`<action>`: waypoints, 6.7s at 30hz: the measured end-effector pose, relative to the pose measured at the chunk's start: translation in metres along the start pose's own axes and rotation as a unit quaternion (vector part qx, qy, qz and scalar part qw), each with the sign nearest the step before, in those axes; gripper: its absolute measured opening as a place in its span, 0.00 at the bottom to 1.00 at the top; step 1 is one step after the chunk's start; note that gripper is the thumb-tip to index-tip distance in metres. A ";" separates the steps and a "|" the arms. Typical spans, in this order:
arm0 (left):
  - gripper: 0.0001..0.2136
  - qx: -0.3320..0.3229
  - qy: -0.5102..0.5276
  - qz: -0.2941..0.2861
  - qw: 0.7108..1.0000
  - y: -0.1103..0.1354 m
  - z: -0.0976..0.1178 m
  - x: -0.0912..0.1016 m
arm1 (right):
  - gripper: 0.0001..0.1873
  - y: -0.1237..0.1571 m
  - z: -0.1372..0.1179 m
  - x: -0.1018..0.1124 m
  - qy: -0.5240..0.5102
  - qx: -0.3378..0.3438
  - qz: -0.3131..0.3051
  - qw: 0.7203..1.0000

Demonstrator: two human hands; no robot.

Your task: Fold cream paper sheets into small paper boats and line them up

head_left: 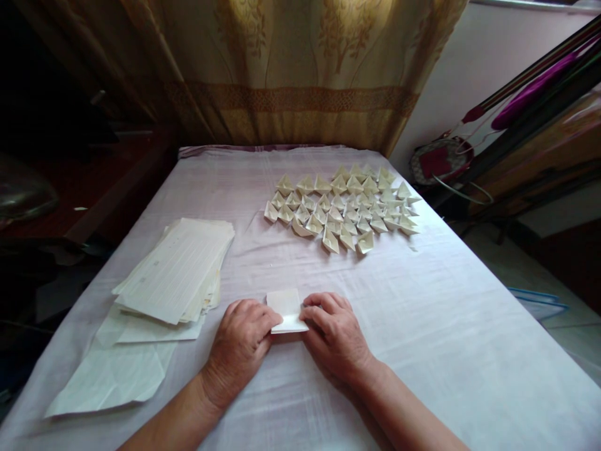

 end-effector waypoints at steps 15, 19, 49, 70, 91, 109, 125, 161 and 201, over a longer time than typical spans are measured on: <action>0.03 0.025 -0.021 0.027 0.999 -0.002 -0.002 0.001 | 0.05 -0.012 0.001 0.002 -0.002 -0.046 -0.020 0.999; 0.09 0.068 -0.035 0.067 0.995 -0.005 -0.008 0.000 | 0.07 -0.019 -0.002 -0.001 0.008 -0.071 -0.019 0.997; 0.08 0.041 -0.098 0.021 0.994 -0.010 -0.001 -0.007 | 0.09 -0.015 0.002 -0.009 0.052 -0.121 0.017 0.991; 0.08 0.050 -0.093 0.020 0.994 -0.011 -0.002 -0.007 | 0.11 -0.013 0.002 -0.010 0.079 -0.098 0.026 0.992; 0.05 0.105 -0.084 0.000 0.991 -0.018 0.001 -0.008 | 0.12 -0.016 -0.004 -0.010 0.111 -0.097 0.038 0.988; 0.13 0.132 0.030 -0.076 0.988 -0.018 -0.028 -0.014 | 0.15 -0.015 0.007 -0.008 0.064 -0.117 -0.046 0.990; 0.14 0.164 0.043 -0.060 0.984 -0.019 -0.029 -0.012 | 0.08 -0.019 0.003 -0.015 0.072 -0.111 -0.020 0.991; 0.10 0.020 -0.042 0.100 0.994 -0.008 0.003 -0.005 | 0.05 -0.009 -0.005 0.000 -0.012 0.021 0.092 0.995; 0.19 0.027 0.012 0.028 0.999 -0.008 -0.010 -0.020 | 0.13 -0.009 0.001 -0.006 0.042 -0.015 -0.014 0.999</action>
Point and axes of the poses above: each hand's wrist, its own y-axis away from the middle knuckle, its own x-axis out of the back of the hand, z = x × y, the point moved 5 cm from there along -y, towards the middle knuckle, and after that the axes turned 8 degrees about x, right-handed, at the moved point
